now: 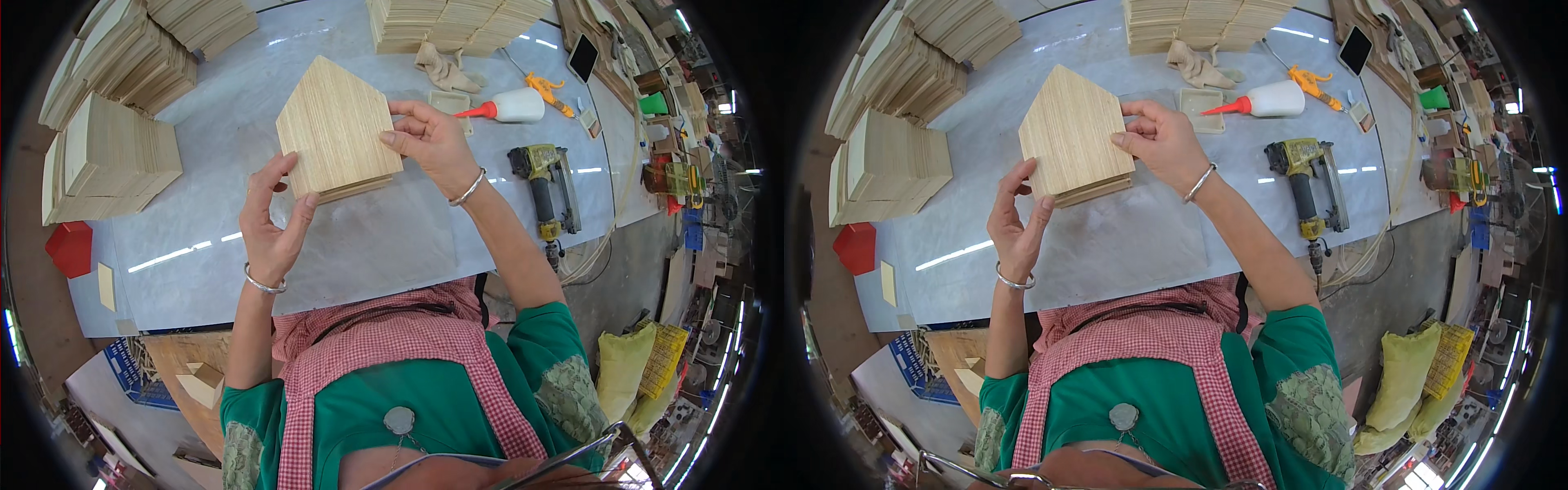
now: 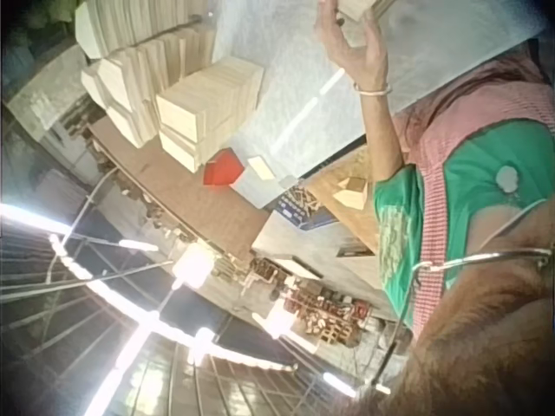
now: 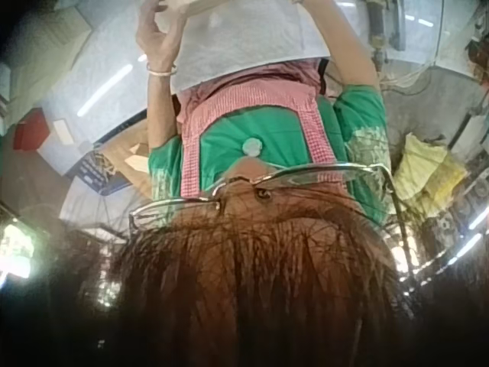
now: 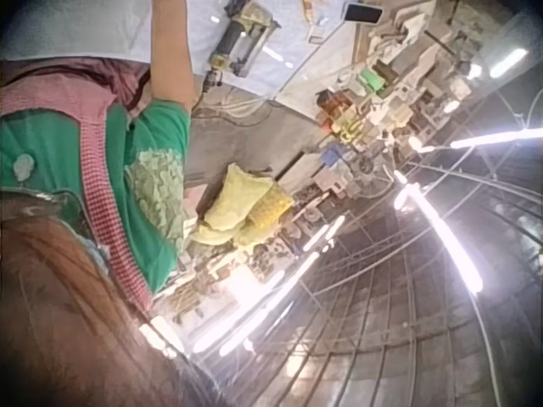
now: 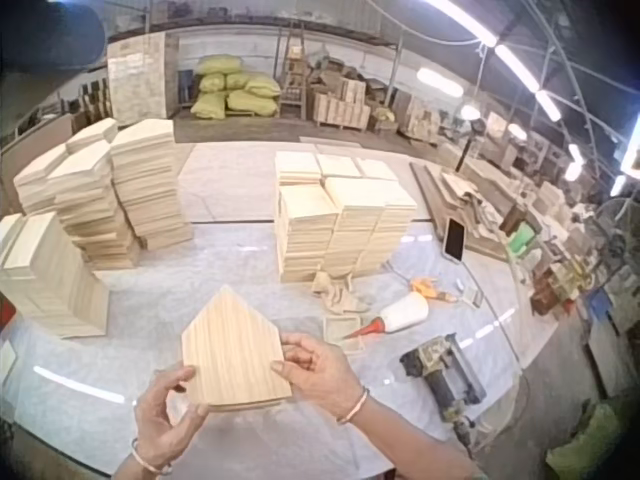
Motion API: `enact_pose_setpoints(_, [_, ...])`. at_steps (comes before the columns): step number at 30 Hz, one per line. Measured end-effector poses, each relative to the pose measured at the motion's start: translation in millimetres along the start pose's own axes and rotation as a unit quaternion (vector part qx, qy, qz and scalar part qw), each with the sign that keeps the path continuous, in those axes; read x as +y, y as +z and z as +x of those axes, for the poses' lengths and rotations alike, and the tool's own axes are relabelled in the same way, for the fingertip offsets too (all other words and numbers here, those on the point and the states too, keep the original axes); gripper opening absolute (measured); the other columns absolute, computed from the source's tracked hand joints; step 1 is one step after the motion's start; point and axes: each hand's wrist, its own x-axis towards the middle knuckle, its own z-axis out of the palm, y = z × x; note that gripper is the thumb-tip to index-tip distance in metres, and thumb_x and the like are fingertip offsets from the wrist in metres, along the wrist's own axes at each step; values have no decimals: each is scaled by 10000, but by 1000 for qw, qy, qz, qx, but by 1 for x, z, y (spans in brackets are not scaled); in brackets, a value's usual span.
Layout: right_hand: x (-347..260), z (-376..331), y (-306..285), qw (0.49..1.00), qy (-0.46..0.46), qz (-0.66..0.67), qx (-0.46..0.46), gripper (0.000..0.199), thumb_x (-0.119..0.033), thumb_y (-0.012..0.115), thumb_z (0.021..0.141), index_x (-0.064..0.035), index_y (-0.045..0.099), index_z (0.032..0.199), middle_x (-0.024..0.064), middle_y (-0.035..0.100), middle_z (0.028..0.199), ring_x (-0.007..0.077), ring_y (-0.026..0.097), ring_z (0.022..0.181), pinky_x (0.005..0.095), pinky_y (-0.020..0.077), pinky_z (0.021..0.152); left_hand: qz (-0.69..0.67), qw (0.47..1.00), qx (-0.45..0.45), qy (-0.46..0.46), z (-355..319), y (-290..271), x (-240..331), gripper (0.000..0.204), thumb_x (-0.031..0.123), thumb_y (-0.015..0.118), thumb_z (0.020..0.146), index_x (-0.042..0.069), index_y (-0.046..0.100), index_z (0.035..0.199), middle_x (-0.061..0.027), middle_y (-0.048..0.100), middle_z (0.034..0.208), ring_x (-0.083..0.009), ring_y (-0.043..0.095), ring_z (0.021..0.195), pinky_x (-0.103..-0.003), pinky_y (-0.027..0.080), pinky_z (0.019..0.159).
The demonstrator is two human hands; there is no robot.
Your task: Assembling wooden birdhouses or decorative boxes using wood glue and a pneumatic nail gun.
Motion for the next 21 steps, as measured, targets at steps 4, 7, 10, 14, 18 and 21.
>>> enact_pose_setpoints(4, [1, 3, -3, 1000, 11, -2, -6, 366, -83, 660, 861, 31, 555, 1193, 27, 643, 895, 79, 603, 802, 222, 500, 717, 66, 997, 13, 33, 2, 3, -4, 434, 112, 746, 757, 54, 615, 1166, -133, 625, 1152, -233, 580, 987, -333, 472, 823])
enact_pose_setpoints(7, [-1, 3, -2, 1000, 18, -13, 19, 331, -87, 660, 863, 25, 583, 1165, 15, 628, 872, 74, 592, 781, 216, 495, 676, 122, 989, 23, 76, 1, 4, -10, 442, 147, 769, 737, 51, 628, 1144, -132, 637, 1132, -261, 585, 988, -352, 477, 833])
enact_pose_setpoints(10, [8, 2, -5, 996, -4, -78, 33, 321, -78, 659, 860, 17, 592, 1159, 8, 618, 848, 62, 572, 748, 208, 480, 638, 160, 980, 18, 117, -3, 5, -14, 457, 183, 780, 727, 49, 629, 1137, -123, 638, 1134, -279, 578, 1024, -372, 465, 865])
enact_pose_setpoints(14, [16, -5, -2, 993, -30, -101, 54, 314, -120, 674, 815, 6, 624, 1099, 39, 643, 763, 83, 587, 677, 234, 495, 635, 175, 975, 20, 138, -10, 5, -20, 494, 200, 797, 696, 51, 629, 1136, -117, 636, 1141, -291, 564, 1067, -388, 452, 891])
enact_pose_setpoints(18, [22, -8, 0, 988, -25, -139, 69, 310, -140, 679, 803, -9, 624, 1079, 56, 651, 760, 105, 602, 672, 243, 499, 638, 175, 974, 23, 143, -13, 6, -27, 482, 188, 796, 694, 55, 635, 1129, -117, 637, 1135, -289, 563, 1062, -390, 453, 888])
enact_pose_setpoints(21, [21, -7, 3, 985, -18, -164, 49, 301, -84, 665, 850, 12, 594, 1126, 4, 605, 798, 41, 539, 691, 189, 459, 628, 198, 965, 41, 166, -12, 7, -30, 517, 231, 809, 650, 80, 648, 1117, -109, 646, 1100, -279, 578, 977, -365, 480, 806])
